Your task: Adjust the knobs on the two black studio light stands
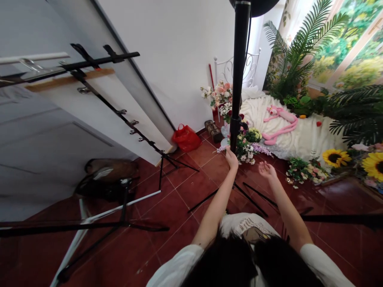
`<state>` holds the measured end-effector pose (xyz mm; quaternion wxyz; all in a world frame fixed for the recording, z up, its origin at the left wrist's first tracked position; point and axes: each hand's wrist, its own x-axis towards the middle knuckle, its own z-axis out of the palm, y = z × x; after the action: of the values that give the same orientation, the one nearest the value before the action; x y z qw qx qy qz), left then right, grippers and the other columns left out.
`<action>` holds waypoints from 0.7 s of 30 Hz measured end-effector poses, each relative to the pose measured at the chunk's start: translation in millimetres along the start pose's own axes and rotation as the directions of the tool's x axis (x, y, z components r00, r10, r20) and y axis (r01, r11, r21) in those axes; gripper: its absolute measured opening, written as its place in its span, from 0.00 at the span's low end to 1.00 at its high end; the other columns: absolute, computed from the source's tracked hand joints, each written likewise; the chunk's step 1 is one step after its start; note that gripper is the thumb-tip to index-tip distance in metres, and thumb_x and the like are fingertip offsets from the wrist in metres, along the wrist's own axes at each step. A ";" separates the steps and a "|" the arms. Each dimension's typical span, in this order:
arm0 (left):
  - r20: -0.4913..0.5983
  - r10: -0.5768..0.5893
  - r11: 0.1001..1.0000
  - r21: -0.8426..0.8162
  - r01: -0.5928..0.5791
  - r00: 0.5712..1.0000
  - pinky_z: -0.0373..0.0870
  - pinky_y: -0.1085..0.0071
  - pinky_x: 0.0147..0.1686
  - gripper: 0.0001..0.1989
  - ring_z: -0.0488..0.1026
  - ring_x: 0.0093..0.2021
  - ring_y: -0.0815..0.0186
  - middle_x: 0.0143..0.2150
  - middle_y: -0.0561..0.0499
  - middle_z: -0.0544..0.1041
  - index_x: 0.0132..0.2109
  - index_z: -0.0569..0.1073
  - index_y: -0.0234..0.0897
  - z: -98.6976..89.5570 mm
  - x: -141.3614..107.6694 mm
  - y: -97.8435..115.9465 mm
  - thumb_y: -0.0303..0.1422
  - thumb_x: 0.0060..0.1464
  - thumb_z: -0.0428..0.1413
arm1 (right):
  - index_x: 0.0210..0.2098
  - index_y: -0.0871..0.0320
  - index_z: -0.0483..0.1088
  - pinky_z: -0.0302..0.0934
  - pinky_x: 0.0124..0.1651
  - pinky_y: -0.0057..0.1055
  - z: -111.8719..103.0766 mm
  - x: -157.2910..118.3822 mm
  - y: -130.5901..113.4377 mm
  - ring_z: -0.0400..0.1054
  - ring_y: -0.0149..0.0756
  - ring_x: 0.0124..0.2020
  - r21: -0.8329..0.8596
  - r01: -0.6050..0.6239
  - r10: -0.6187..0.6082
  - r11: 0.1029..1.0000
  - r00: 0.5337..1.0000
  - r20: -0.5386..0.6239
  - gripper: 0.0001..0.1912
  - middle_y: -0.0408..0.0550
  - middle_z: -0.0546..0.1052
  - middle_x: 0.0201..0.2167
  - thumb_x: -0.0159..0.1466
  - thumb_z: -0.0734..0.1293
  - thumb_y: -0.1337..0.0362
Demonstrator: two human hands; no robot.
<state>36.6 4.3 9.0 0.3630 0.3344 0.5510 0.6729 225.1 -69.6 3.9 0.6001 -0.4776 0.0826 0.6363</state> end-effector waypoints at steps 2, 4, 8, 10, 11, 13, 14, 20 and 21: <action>-0.056 0.037 0.997 0.066 -0.033 0.998 0.64 0.65 0.60 0.23 0.70 0.59 0.62 0.53 0.38 0.76 0.51 0.72 0.35 -6.4 -17.1 -11.0 0.42 0.67 0.37 | 0.28 0.55 0.65 0.69 0.27 0.25 -39.3 -4.5 -20.3 0.72 0.27 0.21 0.089 0.080 -0.072 0.993 0.993 -0.096 0.11 0.39 0.73 0.20 0.59 0.57 0.76; -0.085 0.019 0.989 0.148 -0.006 0.996 0.60 0.63 0.64 0.21 0.66 0.63 0.61 0.60 0.37 0.71 0.57 0.68 0.35 -14.6 -36.0 -28.8 0.37 0.66 0.38 | 0.26 0.55 0.62 0.65 0.22 0.23 -76.9 -10.1 -39.1 0.67 0.26 0.16 0.194 0.142 -0.099 0.971 0.971 -0.215 0.13 0.37 0.68 0.15 0.57 0.54 0.78; -0.126 -0.053 0.930 0.355 0.095 0.991 0.58 0.58 0.65 0.22 0.64 0.65 0.55 0.63 0.32 0.65 0.61 0.64 0.31 -25.2 -73.9 -77.1 0.29 0.61 0.45 | 0.24 0.54 0.59 0.56 0.14 0.23 -141.4 -30.4 -66.3 0.56 0.27 0.09 0.241 0.290 -0.210 0.926 0.927 -0.311 0.12 0.35 0.58 0.12 0.54 0.54 0.78; -0.138 -0.144 0.892 0.411 0.189 0.980 0.61 0.55 0.63 0.23 0.68 0.61 0.52 0.59 0.29 0.68 0.60 0.65 0.29 -23.1 -91.2 -99.1 0.27 0.58 0.47 | 0.24 0.54 0.59 0.54 0.12 0.25 -165.5 -45.3 -72.4 0.54 0.28 0.08 0.236 0.354 -0.269 0.905 0.906 -0.327 0.11 0.35 0.55 0.12 0.53 0.55 0.77; -0.119 -0.179 0.878 0.429 0.213 0.977 0.62 0.55 0.62 0.22 0.69 0.60 0.52 0.57 0.29 0.68 0.59 0.65 0.28 -19.9 -99.2 -107.7 0.26 0.58 0.48 | 0.24 0.54 0.59 0.54 0.13 0.25 -175.4 -53.4 -73.6 0.54 0.28 0.09 0.255 0.370 -0.279 0.893 0.901 -0.331 0.11 0.35 0.55 0.12 0.52 0.55 0.77; -0.048 -0.239 0.859 0.454 0.235 0.970 0.63 0.55 0.61 0.21 0.71 0.57 0.52 0.56 0.29 0.69 0.57 0.66 0.27 -9.1 -113.4 -118.8 0.25 0.57 0.48 | 0.25 0.54 0.59 0.55 0.14 0.23 -191.1 -69.6 -73.0 0.53 0.26 0.09 0.329 0.381 -0.269 0.864 0.902 -0.337 0.12 0.35 0.54 0.12 0.50 0.55 0.78; -0.002 -0.258 0.856 0.463 0.229 0.966 0.64 0.56 0.60 0.20 0.71 0.57 0.53 0.56 0.28 0.68 0.56 0.67 0.26 -1.7 -119.5 -121.2 0.25 0.57 0.48 | 0.25 0.54 0.58 0.55 0.15 0.22 -197.3 -77.3 -71.7 0.53 0.26 0.09 0.365 0.385 -0.263 0.848 0.902 -0.342 0.12 0.35 0.54 0.12 0.48 0.55 0.79; 0.323 -0.244 0.888 0.453 0.076 0.914 0.62 0.58 0.61 0.15 0.68 0.59 0.56 0.57 0.32 0.67 0.54 0.67 0.30 65.4 -153.5 -110.7 0.28 0.60 0.47 | 0.26 0.54 0.61 0.54 0.16 0.24 -226.4 -114.2 -63.1 0.52 0.25 0.11 0.494 0.450 -0.280 0.744 0.881 -0.380 0.13 0.34 0.54 0.13 0.47 0.57 0.79; 0.380 -0.238 0.897 0.438 0.053 0.894 0.61 0.59 0.62 0.15 0.68 0.59 0.57 0.56 0.32 0.67 0.53 0.66 0.31 79.4 -161.3 -107.1 0.28 0.61 0.47 | 0.26 0.54 0.61 0.54 0.17 0.24 -231.3 -119.8 -62.8 0.52 0.25 0.11 0.521 0.467 -0.284 0.714 0.874 -0.394 0.13 0.34 0.54 0.13 0.48 0.57 0.79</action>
<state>199.6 -80.5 -91.0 0.4447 0.4989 0.6134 0.4208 374.5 -291.8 -4.6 0.8193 -0.3549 0.2657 0.3637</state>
